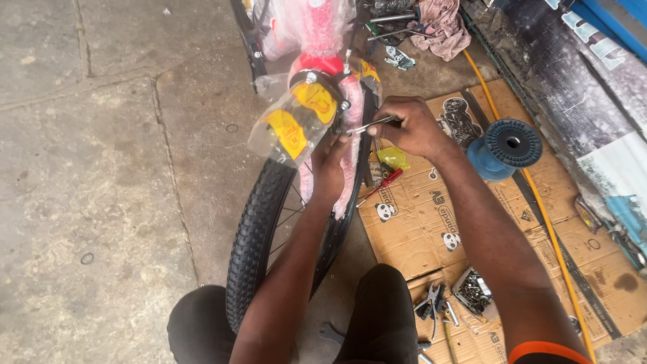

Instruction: The person is repairing a bicycle by tightening bolts on the rear wheel hub using a wrench. The person is sitting on the floor and uses both hands to manipulate the tools and parts.

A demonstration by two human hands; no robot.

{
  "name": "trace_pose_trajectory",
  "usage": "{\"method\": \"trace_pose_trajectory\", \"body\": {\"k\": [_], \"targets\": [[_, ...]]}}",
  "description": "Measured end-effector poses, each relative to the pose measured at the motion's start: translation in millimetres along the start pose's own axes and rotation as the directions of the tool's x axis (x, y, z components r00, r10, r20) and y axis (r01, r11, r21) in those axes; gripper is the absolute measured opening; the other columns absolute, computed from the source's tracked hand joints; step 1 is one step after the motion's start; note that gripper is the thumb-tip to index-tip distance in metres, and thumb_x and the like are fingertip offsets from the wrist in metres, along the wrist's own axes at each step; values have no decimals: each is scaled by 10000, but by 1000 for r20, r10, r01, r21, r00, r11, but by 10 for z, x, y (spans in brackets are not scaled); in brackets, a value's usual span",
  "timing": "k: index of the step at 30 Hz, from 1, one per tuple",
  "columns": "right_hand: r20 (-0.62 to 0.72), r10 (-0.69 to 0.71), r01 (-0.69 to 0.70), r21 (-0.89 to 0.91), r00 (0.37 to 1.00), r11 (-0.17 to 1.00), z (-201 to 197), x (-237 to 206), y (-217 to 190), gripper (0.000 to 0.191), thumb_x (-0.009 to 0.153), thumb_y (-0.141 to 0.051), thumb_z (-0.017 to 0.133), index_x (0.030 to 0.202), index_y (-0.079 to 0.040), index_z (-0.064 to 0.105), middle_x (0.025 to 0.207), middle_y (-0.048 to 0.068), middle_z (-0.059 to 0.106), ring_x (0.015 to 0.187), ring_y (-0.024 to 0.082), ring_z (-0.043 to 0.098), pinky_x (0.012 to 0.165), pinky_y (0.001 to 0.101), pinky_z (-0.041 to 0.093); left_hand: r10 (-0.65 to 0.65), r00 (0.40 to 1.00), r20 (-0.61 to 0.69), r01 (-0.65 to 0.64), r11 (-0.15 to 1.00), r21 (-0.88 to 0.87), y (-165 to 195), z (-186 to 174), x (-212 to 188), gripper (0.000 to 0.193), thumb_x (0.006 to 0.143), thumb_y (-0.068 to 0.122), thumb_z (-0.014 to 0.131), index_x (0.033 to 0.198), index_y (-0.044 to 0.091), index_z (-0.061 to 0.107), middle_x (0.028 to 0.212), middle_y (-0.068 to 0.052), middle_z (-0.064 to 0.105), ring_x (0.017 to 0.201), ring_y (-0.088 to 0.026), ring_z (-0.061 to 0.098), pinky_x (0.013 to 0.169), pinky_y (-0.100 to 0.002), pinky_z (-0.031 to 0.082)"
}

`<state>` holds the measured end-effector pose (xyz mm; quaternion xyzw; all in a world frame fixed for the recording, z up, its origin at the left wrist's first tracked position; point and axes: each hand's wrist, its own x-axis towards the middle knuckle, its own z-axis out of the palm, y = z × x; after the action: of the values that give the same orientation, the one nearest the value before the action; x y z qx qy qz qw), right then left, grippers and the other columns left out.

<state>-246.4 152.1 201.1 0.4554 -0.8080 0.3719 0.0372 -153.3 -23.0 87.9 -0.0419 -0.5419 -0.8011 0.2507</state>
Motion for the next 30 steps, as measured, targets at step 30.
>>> {"method": "trace_pose_trajectory", "body": {"k": [30], "targets": [[308, -354, 460, -417, 883, 784, -280, 493, -194, 159, 813, -150, 814, 810, -81, 671, 716, 16, 573, 718, 194, 635, 619, 376, 521, -449, 842, -298, 252, 816, -520, -498, 156, 274, 355, 1084, 278, 383, 1266, 41, 575, 1184, -91, 620, 1078, -192, 561, 1019, -364, 444]]}}
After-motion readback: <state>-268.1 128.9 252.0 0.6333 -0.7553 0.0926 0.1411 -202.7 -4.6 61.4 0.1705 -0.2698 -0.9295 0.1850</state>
